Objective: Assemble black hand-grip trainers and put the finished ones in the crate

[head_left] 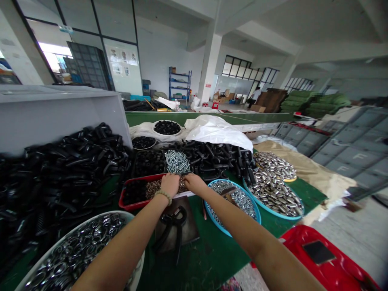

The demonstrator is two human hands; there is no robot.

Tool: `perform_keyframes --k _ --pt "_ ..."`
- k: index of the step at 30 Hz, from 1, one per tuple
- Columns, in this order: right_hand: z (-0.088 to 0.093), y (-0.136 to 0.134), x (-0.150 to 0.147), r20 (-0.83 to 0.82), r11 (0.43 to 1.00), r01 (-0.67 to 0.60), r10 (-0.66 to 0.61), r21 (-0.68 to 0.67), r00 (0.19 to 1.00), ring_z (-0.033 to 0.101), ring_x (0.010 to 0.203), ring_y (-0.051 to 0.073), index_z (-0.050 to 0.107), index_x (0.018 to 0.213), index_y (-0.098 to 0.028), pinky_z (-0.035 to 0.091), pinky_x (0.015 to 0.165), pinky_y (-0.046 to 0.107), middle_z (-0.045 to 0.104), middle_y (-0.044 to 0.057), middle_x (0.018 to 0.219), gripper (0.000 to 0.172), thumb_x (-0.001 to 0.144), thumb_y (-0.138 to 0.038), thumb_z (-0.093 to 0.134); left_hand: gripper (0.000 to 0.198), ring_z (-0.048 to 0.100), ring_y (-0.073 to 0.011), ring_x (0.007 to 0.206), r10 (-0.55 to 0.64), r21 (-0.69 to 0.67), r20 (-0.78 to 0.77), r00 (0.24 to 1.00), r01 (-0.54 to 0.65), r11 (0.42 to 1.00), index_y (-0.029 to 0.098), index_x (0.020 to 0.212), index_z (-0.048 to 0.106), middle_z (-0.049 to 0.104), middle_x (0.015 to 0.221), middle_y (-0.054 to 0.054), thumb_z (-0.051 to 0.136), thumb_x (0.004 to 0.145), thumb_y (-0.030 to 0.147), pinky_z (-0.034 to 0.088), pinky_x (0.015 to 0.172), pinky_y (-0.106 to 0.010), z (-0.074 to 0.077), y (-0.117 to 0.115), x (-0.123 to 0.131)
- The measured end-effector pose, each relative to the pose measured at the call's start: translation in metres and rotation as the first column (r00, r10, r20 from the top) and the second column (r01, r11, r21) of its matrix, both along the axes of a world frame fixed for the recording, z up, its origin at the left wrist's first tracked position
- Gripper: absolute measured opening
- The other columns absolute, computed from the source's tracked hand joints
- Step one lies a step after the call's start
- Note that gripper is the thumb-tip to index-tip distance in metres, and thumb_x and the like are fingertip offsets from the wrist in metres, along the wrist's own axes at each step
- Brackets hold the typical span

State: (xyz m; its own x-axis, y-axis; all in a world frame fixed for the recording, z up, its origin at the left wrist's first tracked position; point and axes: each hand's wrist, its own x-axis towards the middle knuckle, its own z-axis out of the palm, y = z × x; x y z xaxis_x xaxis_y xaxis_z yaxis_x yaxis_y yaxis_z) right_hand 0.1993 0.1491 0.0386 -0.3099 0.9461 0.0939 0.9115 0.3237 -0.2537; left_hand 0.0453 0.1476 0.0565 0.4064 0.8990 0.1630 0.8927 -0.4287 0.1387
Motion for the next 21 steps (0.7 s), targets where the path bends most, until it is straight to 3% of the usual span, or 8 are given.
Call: perform_keyframes --k 4,8,14,17,19,21 --pt "-0.004 0.003 0.003 -0.161 0.999 0.029 -0.025 0.020 0.987 0.062 0.090 0.018 0.065 0.101 -0.017 0.043 0.081 0.026 0.069 0.006 0.095 0.027 0.081 -0.009 0.049 0.036 0.058 -0.0264 0.096 -0.005 -0.012 0.032 0.999 0.006 1.000 0.014 0.095 0.068 0.068 0.095 -0.013 0.033 0.090 0.011 0.044 0.082 -0.037 -0.001 0.001 -0.001" --pt "-0.001 -0.005 0.005 -0.301 0.999 0.047 -0.036 0.027 0.953 0.062 0.078 0.015 0.063 0.088 -0.019 0.045 0.073 0.024 0.068 0.002 0.082 0.017 0.080 -0.009 0.051 0.032 0.059 -0.0265 0.097 -0.021 -0.004 0.096 0.995 0.022 1.000 0.014 0.092 0.068 0.067 0.099 -0.014 0.036 0.091 0.016 0.044 0.083 -0.037 -0.005 -0.001 -0.003" --pt "-0.001 -0.055 0.007 -0.456 0.996 -0.089 0.073 -0.014 0.887 0.058 0.069 0.013 0.059 0.086 -0.018 0.045 0.067 0.023 0.063 -0.001 0.074 0.008 0.086 -0.019 0.051 0.027 0.060 -0.0274 0.098 0.004 -0.062 0.235 0.972 0.011 0.998 0.012 0.086 0.069 0.068 0.095 -0.017 0.047 0.090 0.027 0.044 0.090 -0.038 0.001 -0.003 -0.008" --pt "-0.008 -0.075 0.008 -0.499 0.991 -0.129 0.096 -0.032 0.861 0.056 0.074 0.014 0.056 0.088 -0.018 0.045 0.071 0.026 0.061 0.001 0.080 0.009 0.089 -0.021 0.048 0.027 0.061 -0.0219 0.101 0.032 -0.108 0.320 0.947 0.004 0.994 0.014 0.094 0.067 0.067 0.103 -0.013 0.044 0.093 0.027 0.043 0.094 -0.033 0.001 -0.015 -0.020" --pt "-0.015 -0.080 0.008 -0.514 0.988 -0.150 0.112 -0.033 0.850 0.055 0.078 0.015 0.054 0.088 -0.018 0.044 0.075 0.029 0.059 0.003 0.083 0.009 0.089 -0.022 0.047 0.022 0.063 -0.0171 0.093 0.074 -0.219 0.493 0.867 0.041 0.975 0.017 0.097 0.066 0.069 0.097 -0.008 0.046 0.091 0.024 0.046 0.088 -0.028 -0.005 -0.034 -0.033" --pt "-0.022 -0.081 0.005 -0.519 0.984 -0.174 0.133 -0.030 0.845 0.054 0.080 0.016 0.053 0.085 -0.018 0.043 0.076 0.030 0.058 0.004 0.083 0.007 0.089 -0.021 0.047 0.016 0.064 -0.0141 0.079 0.242 -0.400 0.734 0.634 0.116 0.909 0.017 0.096 0.064 0.068 0.086 -0.005 0.051 0.088 0.021 0.050 0.077 -0.025 -0.014 -0.061 -0.046"
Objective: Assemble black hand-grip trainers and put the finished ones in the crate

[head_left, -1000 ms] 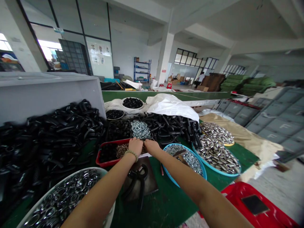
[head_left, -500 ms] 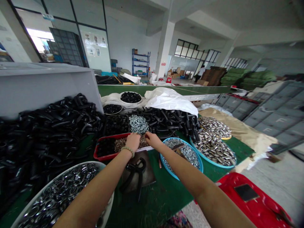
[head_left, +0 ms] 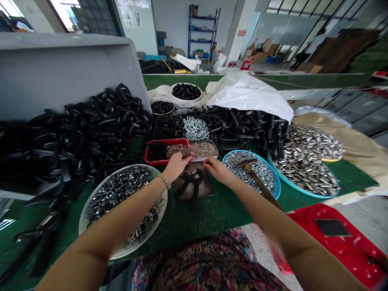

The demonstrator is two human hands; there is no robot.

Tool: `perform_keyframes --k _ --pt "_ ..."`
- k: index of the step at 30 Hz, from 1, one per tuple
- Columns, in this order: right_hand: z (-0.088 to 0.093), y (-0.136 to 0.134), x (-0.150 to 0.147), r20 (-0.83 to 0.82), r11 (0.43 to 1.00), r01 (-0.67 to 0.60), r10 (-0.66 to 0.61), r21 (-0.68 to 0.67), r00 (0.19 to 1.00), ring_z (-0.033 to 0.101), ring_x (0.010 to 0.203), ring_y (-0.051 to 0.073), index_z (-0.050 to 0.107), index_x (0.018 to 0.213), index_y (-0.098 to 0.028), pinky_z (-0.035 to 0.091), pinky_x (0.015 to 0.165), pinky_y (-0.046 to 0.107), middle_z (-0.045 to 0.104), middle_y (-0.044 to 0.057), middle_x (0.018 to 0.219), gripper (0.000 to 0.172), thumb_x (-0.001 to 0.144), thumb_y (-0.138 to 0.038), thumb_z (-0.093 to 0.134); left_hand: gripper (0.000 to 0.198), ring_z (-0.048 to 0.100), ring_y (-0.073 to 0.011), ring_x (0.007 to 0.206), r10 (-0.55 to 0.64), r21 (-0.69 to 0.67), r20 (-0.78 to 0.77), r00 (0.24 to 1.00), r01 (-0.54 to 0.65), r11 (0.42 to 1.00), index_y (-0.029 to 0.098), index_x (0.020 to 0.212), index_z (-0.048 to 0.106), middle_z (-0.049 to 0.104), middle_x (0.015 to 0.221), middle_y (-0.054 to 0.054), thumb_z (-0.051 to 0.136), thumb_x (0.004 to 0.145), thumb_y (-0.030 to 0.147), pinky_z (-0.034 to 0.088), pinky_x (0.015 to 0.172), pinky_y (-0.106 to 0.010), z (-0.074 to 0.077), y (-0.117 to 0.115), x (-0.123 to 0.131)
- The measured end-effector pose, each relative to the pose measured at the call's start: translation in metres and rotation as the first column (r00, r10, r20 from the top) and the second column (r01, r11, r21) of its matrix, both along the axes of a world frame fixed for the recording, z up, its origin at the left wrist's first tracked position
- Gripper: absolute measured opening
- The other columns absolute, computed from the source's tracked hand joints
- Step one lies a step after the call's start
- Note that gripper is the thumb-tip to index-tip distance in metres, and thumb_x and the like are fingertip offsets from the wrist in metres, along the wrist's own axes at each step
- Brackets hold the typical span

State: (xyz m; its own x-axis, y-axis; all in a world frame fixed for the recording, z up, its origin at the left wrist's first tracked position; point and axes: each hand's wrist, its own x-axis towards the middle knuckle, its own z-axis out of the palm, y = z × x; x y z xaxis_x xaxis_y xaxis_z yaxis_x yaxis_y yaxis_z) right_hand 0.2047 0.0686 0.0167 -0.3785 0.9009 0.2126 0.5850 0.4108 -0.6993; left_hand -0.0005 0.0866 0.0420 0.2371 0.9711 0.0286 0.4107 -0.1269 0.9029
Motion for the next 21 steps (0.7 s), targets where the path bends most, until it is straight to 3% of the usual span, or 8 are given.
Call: perform_keyframes --k 2,3,6,10,14,17,21 --pt "-0.007 0.002 -0.005 0.004 1.000 -0.020 0.020 0.006 1.000 0.053 0.079 0.017 0.052 0.083 -0.018 0.043 0.076 0.030 0.056 0.004 0.082 0.007 0.088 -0.020 0.047 0.010 0.062 -0.0115 0.068 0.157 -0.258 0.342 0.927 -0.068 0.964 0.016 0.091 0.062 0.065 0.077 -0.002 0.056 0.084 0.021 0.051 0.068 -0.023 -0.011 -0.029 -0.008" --pt "-0.010 0.002 -0.008 0.010 1.000 -0.027 0.026 0.010 1.000 0.053 0.079 0.017 0.051 0.083 -0.018 0.043 0.076 0.031 0.056 0.004 0.081 0.006 0.088 -0.019 0.048 0.009 0.061 -0.0099 0.065 0.252 -0.359 0.430 0.867 -0.092 0.929 0.015 0.089 0.061 0.063 0.074 -0.001 0.058 0.082 0.022 0.051 0.066 -0.022 -0.016 -0.042 -0.010" --pt "-0.017 0.004 -0.017 0.038 0.999 -0.040 0.039 0.022 0.998 0.053 0.080 0.018 0.051 0.082 -0.018 0.043 0.077 0.031 0.056 0.005 0.082 0.005 0.087 -0.018 0.049 0.012 0.057 -0.0063 0.062 0.436 -0.517 0.541 0.719 -0.124 0.847 0.014 0.083 0.060 0.060 0.070 0.001 0.065 0.079 0.024 0.050 0.063 -0.018 -0.027 -0.067 -0.009" --pt "-0.022 0.005 -0.025 0.088 0.999 -0.039 0.036 0.038 0.995 0.054 0.081 0.018 0.053 0.083 -0.018 0.043 0.078 0.031 0.057 0.006 0.084 0.008 0.089 -0.020 0.048 0.010 0.057 -0.0046 0.063 0.504 -0.582 0.590 0.630 -0.100 0.807 0.012 0.082 0.061 0.061 0.073 0.000 0.067 0.077 0.019 0.051 0.065 -0.017 -0.029 -0.074 -0.004" --pt "-0.024 0.006 -0.029 0.140 0.999 -0.020 0.013 0.046 0.990 0.055 0.081 0.018 0.054 0.085 -0.017 0.043 0.077 0.030 0.059 0.006 0.085 0.008 0.089 -0.019 0.048 0.007 0.059 -0.0047 0.069 0.476 -0.590 0.599 0.644 -0.046 0.806 0.012 0.084 0.063 0.062 0.077 -0.001 0.066 0.077 0.012 0.052 0.073 -0.019 -0.028 -0.074 -0.005" --pt "-0.025 0.007 -0.031 0.183 0.998 -0.002 -0.009 0.057 0.983 0.056 0.082 0.018 0.055 0.087 -0.017 0.044 0.077 0.029 0.060 0.006 0.086 0.008 0.090 -0.019 0.047 0.006 0.059 -0.0057 0.070 0.437 -0.575 0.568 0.697 -0.044 0.817 0.012 0.084 0.064 0.063 0.078 -0.002 0.063 0.078 0.011 0.052 0.076 -0.021 -0.029 -0.072 -0.008" --pt "-0.024 0.007 -0.034 0.245 0.997 0.012 -0.032 0.079 0.969 0.058 0.086 0.019 0.055 0.091 -0.017 0.044 0.078 0.029 0.061 0.007 0.089 0.009 0.092 -0.019 0.046 0.016 0.062 -0.0092 0.072 0.293 -0.386 0.485 0.824 -0.099 0.917 0.014 0.095 0.063 0.065 0.081 -0.001 0.060 0.079 0.013 0.052 0.078 -0.026 -0.031 -0.062 -0.014"
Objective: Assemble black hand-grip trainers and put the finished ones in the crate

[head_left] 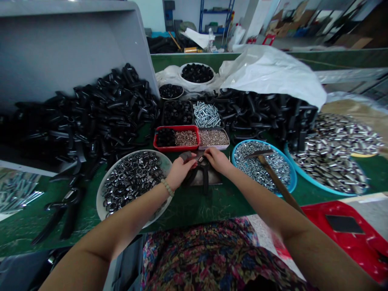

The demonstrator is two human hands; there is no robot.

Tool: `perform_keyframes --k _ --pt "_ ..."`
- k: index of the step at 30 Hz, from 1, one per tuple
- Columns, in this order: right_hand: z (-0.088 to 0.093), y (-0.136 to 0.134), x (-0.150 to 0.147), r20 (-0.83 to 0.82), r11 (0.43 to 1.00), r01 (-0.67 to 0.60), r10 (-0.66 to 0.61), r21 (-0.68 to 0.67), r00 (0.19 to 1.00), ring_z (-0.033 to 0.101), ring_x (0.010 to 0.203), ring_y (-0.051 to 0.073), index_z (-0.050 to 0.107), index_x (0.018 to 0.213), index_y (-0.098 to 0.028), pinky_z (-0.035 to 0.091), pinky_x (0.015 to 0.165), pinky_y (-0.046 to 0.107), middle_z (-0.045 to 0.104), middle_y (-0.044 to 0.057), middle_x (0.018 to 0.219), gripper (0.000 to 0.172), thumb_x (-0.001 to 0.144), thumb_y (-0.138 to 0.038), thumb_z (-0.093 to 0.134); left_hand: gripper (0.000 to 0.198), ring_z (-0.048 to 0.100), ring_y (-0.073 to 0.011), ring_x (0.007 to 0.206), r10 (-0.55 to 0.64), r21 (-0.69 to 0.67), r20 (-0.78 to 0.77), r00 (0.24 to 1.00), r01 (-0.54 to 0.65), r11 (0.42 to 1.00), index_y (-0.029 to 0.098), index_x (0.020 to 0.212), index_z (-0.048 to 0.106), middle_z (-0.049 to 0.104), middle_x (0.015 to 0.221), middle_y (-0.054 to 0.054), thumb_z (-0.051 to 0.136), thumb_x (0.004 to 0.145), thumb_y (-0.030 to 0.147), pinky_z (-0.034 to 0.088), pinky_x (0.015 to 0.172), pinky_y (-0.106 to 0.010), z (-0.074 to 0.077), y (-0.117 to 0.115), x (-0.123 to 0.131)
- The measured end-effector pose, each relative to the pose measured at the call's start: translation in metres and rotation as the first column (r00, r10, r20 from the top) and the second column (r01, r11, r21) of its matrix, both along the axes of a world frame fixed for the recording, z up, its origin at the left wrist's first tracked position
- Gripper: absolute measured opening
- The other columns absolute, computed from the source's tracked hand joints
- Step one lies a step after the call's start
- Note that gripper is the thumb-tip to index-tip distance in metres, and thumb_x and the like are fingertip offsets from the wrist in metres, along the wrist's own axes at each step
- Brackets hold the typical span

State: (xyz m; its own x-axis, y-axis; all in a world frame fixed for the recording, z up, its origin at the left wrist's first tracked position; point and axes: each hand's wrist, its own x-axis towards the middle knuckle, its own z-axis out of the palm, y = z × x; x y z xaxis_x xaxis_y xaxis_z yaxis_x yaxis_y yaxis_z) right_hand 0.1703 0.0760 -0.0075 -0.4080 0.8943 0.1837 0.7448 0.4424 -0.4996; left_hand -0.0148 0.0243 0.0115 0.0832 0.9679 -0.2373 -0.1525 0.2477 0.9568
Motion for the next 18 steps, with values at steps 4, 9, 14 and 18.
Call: perform_keyframes --k 4,9,14,18 --pt "0.0010 -0.0029 -0.0021 0.072 0.999 -0.043 0.042 0.023 0.997 0.058 0.089 0.021 0.056 0.096 -0.015 0.043 0.079 0.031 0.061 0.011 0.095 0.012 0.092 -0.020 0.046 0.009 0.062 -0.0144 0.081 -0.027 0.248 -0.425 0.905 0.145 0.958 0.016 0.090 0.064 0.065 0.083 -0.002 0.059 0.083 0.021 0.050 0.085 -0.029 -0.0039 0.0066 -0.0058" --pt "-0.0017 -0.0048 0.0011 0.105 0.993 -0.116 0.113 0.027 0.988 0.058 0.091 0.023 0.058 0.099 -0.014 0.044 0.079 0.033 0.061 0.013 0.100 0.016 0.092 -0.016 0.044 0.022 0.058 -0.0153 0.093 0.052 0.367 -0.770 0.636 0.374 0.852 0.014 0.092 0.065 0.059 0.103 -0.006 0.049 0.091 0.029 0.044 0.094 -0.026 -0.0094 0.0019 -0.0037" --pt "-0.0004 -0.0021 0.0048 0.038 0.994 -0.106 0.105 0.028 0.994 0.059 0.090 0.021 0.059 0.098 -0.016 0.045 0.081 0.032 0.063 0.010 0.097 0.015 0.092 -0.019 0.046 0.030 0.056 -0.0151 0.088 0.082 0.298 -0.906 0.416 0.486 0.821 0.015 0.096 0.063 0.057 0.104 -0.006 0.040 0.095 0.034 0.044 0.087 -0.025 -0.0088 -0.0004 0.0021" --pt "0.0008 0.0004 0.0055 -0.051 0.999 -0.051 0.051 0.014 0.997 0.060 0.084 0.018 0.059 0.092 -0.017 0.046 0.076 0.029 0.065 0.005 0.088 0.012 0.091 -0.020 0.047 0.031 0.055 -0.0153 0.087 0.098 0.265 -0.945 0.313 0.551 0.791 0.015 0.097 0.062 0.057 0.100 -0.006 0.037 0.096 0.034 0.043 0.084 -0.025 -0.0077 -0.0015 0.0021"
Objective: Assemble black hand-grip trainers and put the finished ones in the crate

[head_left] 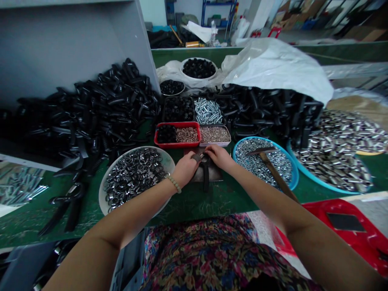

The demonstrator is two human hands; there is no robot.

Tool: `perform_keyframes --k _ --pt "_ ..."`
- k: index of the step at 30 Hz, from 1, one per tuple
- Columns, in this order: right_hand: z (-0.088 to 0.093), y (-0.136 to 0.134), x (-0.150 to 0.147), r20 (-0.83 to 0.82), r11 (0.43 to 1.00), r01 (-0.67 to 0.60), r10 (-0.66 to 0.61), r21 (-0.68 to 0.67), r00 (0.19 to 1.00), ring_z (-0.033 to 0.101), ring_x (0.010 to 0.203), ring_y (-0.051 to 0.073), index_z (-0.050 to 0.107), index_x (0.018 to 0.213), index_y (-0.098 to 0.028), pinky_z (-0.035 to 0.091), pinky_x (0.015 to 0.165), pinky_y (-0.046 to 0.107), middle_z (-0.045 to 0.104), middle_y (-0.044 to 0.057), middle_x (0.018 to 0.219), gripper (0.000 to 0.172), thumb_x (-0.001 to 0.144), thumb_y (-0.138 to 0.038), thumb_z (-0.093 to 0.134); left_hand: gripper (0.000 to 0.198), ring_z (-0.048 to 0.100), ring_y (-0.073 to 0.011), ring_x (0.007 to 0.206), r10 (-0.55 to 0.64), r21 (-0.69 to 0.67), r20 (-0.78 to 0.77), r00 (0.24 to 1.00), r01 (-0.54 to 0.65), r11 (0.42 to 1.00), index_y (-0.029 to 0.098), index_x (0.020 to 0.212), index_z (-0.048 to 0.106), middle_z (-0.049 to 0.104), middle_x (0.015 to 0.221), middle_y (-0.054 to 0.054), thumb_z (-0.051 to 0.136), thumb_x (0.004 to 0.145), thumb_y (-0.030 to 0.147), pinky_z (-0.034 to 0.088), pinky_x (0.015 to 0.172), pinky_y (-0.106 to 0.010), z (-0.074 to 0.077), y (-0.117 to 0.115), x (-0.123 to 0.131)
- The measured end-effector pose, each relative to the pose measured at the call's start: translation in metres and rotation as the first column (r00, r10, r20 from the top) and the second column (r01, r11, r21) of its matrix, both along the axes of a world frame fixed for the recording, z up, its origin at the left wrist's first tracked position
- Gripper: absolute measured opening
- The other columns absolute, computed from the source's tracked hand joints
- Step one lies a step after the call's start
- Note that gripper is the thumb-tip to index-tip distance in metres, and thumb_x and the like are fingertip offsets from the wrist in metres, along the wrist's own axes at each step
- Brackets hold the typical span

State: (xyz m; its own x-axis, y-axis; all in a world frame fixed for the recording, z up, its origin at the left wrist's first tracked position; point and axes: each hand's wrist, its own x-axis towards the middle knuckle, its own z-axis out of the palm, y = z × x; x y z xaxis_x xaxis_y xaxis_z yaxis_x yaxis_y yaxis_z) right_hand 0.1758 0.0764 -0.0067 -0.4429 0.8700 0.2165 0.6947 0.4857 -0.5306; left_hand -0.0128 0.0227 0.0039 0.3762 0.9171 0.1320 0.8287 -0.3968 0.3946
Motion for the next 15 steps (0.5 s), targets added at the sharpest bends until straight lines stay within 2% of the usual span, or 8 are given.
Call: perform_keyframes --k 6,11,15 --pt "-0.0020 0.0024 -0.0012 -0.052 0.999 0.027 -0.028 -0.027 0.998 0.060 0.080 0.017 0.059 0.089 -0.018 0.046 0.073 0.028 0.065 0.004 0.085 0.009 0.088 -0.020 0.050 0.029 0.056 -0.0156 0.086 -0.024 0.015 -0.045 0.999 0.025 1.000 0.015 0.097 0.062 0.057 0.099 -0.006 0.039 0.096 0.032 0.044 0.082 -0.025 -0.0004 -0.0018 -0.0013" --pt "-0.0022 0.0023 -0.0035 -0.015 0.999 0.034 -0.034 -0.020 0.999 0.059 0.081 0.018 0.059 0.088 -0.018 0.044 0.073 0.029 0.065 0.005 0.086 0.009 0.089 -0.021 0.050 0.029 0.057 -0.0156 0.086 -0.014 0.023 -0.034 0.999 0.015 1.000 0.014 0.096 0.063 0.057 0.099 -0.007 0.040 0.096 0.032 0.044 0.082 -0.025 -0.0007 -0.0025 -0.0019" --pt "0.0001 0.0010 -0.0042 0.038 1.000 0.024 -0.024 -0.006 0.999 0.059 0.083 0.019 0.058 0.090 -0.017 0.044 0.075 0.029 0.064 0.006 0.087 0.011 0.090 -0.021 0.048 0.033 0.058 -0.0150 0.084 0.036 0.021 0.021 0.999 -0.037 0.999 0.014 0.097 0.065 0.056 0.100 -0.007 0.039 0.096 0.035 0.044 0.084 -0.026 -0.0020 -0.0038 -0.0036"
